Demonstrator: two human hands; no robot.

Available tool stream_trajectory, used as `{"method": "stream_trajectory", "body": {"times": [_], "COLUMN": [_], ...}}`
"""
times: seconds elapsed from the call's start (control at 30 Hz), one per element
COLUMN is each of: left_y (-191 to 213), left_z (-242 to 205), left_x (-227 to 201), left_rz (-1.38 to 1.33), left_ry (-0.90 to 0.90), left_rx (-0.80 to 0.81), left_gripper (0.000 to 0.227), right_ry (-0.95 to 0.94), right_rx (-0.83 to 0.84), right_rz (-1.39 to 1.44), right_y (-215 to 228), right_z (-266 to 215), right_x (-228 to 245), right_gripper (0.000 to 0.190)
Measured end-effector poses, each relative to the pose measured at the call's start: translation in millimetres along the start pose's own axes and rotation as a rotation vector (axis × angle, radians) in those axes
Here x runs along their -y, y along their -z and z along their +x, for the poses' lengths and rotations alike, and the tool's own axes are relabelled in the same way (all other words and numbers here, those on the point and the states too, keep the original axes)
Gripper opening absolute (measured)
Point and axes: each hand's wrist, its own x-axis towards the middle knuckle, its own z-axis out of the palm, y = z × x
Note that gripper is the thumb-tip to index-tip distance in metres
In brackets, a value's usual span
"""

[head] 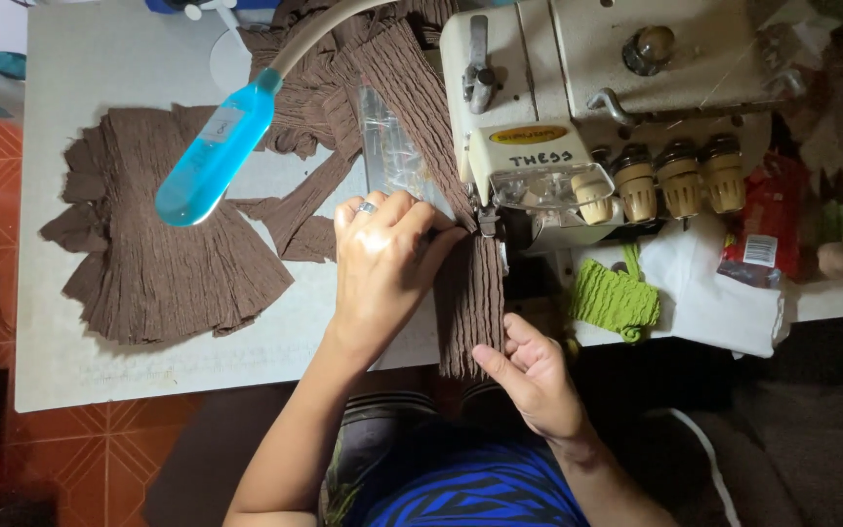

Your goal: The person is using an industrial overlock sewing machine to finish the edges of brown pleated fabric pieces, picking them up one by one from a stack.

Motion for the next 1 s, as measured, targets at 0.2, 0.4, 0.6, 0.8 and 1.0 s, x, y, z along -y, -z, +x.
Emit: {"method": "stream_trajectory", "body": {"times": [0.2,0.4,0.6,0.8,1.0], "left_y": [-2.2,10.3,18.3,16.4,9.6], "left_z": [-0.9,1.0,-10.3,1.5,29.8], "left_x": [1.5,-5.2,3.4,22.4,42.4], "left_rz": [0.049,0.044,-0.202,-0.089,-0.056], "left_ry": [-0.003,-0.084,-0.311,-0.301,-0.272], "left_rx": [-0.02,-0.103,0.127,0.301,0.351], "left_gripper": [0.032,0.02,0.022,0.064,0.072], "right_ry": [0.052,0.148,0.195,0.218,0.231], "right_rx": [-0.132,-0.187,-0.252,-0.279,-0.269], "right_rz": [-0.133,-0.23,-0.525,-0.517,-0.538], "right_y": [-2.7,-17.1,-19.0,-22.1,-24.0], "right_z": [-7.4,-14.1,-22.6,-21.8,-17.9], "right_x": [-8.8,3.2,5.5,8.7,9.5], "right_gripper": [0.041,0.069,0.052,0.044,0.044]}}
